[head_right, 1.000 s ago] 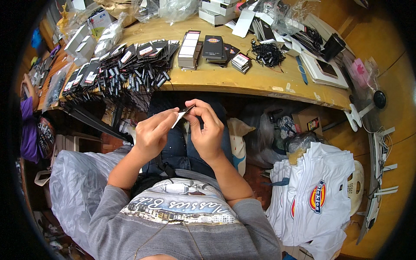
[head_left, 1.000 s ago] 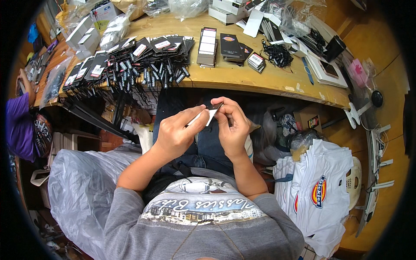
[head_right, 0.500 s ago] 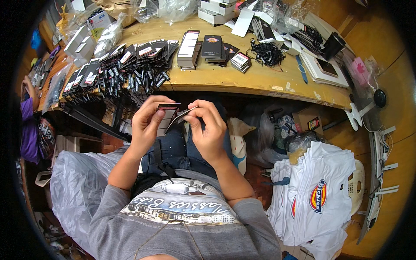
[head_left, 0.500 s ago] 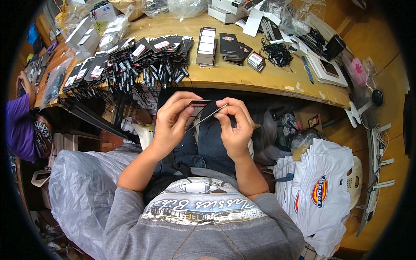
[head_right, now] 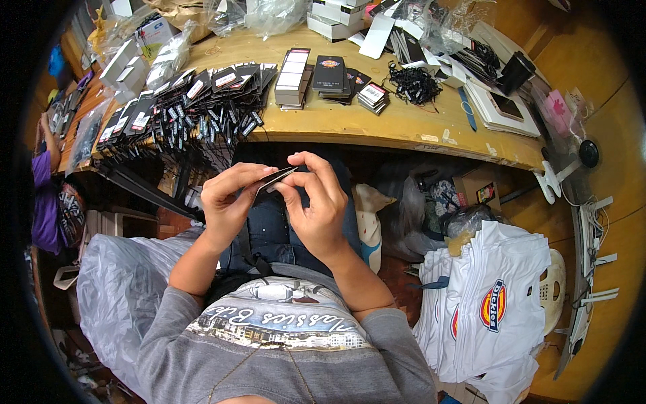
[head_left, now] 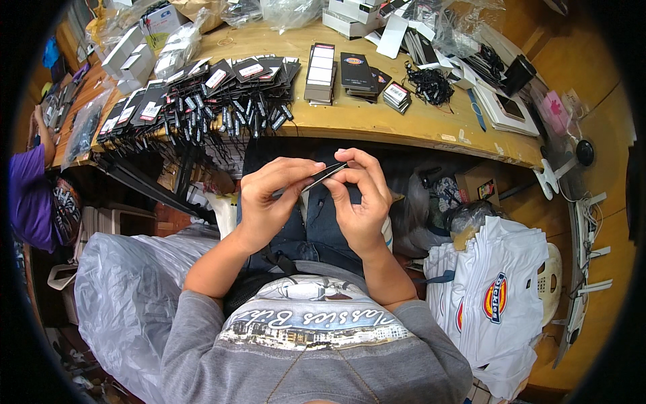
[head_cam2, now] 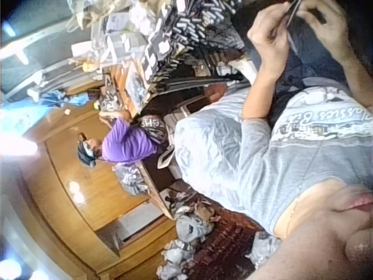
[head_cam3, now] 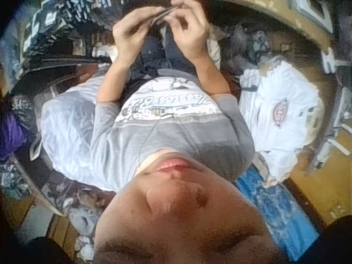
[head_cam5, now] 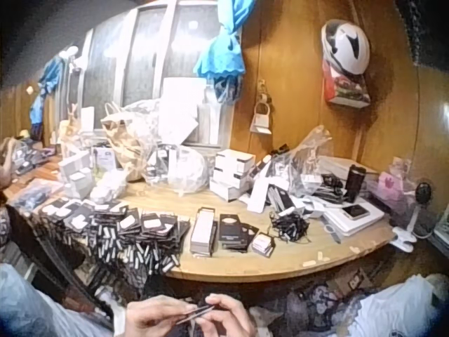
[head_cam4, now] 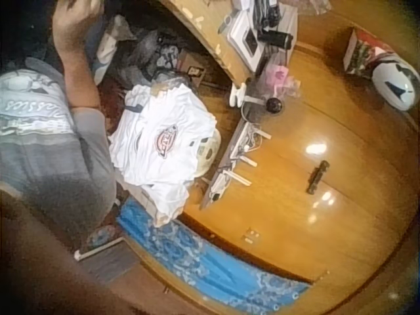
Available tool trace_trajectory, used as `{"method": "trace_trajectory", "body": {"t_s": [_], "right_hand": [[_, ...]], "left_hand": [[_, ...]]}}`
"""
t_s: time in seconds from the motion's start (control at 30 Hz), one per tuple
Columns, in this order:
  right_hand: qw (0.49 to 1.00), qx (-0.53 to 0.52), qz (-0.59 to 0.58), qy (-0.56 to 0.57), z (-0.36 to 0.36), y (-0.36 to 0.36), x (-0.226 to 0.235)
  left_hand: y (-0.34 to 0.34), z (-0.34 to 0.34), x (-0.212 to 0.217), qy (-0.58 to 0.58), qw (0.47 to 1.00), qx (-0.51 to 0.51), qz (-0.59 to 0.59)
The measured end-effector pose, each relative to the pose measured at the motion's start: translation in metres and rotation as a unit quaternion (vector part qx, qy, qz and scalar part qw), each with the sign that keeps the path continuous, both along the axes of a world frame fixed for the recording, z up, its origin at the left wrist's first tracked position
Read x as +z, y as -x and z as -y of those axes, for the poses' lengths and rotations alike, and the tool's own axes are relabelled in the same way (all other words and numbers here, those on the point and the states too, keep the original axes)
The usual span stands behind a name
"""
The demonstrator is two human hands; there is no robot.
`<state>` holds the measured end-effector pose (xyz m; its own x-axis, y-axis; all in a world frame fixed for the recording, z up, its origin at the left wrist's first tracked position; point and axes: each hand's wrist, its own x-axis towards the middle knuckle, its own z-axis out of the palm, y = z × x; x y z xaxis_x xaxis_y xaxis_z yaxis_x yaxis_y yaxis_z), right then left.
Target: The person sits cross-legged and repeatedly picks up small black rectangular tags and black cords. They thread the cords through the tags by hand and place the assembled items onto a pile on the table.
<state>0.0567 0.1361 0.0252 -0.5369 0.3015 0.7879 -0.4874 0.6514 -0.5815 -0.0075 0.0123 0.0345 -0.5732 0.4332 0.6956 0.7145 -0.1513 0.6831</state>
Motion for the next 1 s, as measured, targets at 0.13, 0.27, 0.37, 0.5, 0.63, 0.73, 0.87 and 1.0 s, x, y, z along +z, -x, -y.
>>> {"method": "trace_trajectory", "body": {"t_s": [0.13, 0.27, 0.37, 0.5, 0.63, 0.73, 0.87, 1.0], "right_hand": [[0.999, 0.042, 0.011, 0.025, 0.001, -0.003, 0.005], [0.996, 0.065, 0.008, 0.058, 0.000, -0.003, 0.005], [0.996, 0.078, 0.020, 0.033, 0.000, -0.005, 0.008], [0.999, 0.012, -0.038, -0.021, 0.003, -0.003, 0.004], [0.997, -0.008, -0.072, -0.013, 0.002, -0.004, -0.002], [0.998, 0.036, -0.054, -0.013, -0.001, -0.005, 0.002], [0.994, 0.110, -0.030, -0.002, 0.002, -0.003, 0.004], [0.988, 0.153, -0.013, 0.031, 0.004, -0.003, 0.001]], "left_hand": [[0.002, 0.004, 0.005, 0.028, 0.994, 0.016, -0.105], [0.002, 0.007, 0.007, 0.048, 0.987, -0.017, -0.150], [-0.006, 0.008, 0.003, 0.018, 0.999, -0.014, -0.034], [-0.008, 0.004, 0.002, -0.016, 0.999, -0.030, 0.006], [-0.004, 0.007, 0.001, 0.009, 0.997, -0.073, -0.017], [-0.002, 0.011, 0.003, -0.004, 0.990, -0.136, 0.024], [0.012, 0.015, -0.005, -0.025, 0.958, -0.217, 0.187], [0.011, 0.010, -0.009, -0.079, 0.871, -0.288, 0.389]]}}
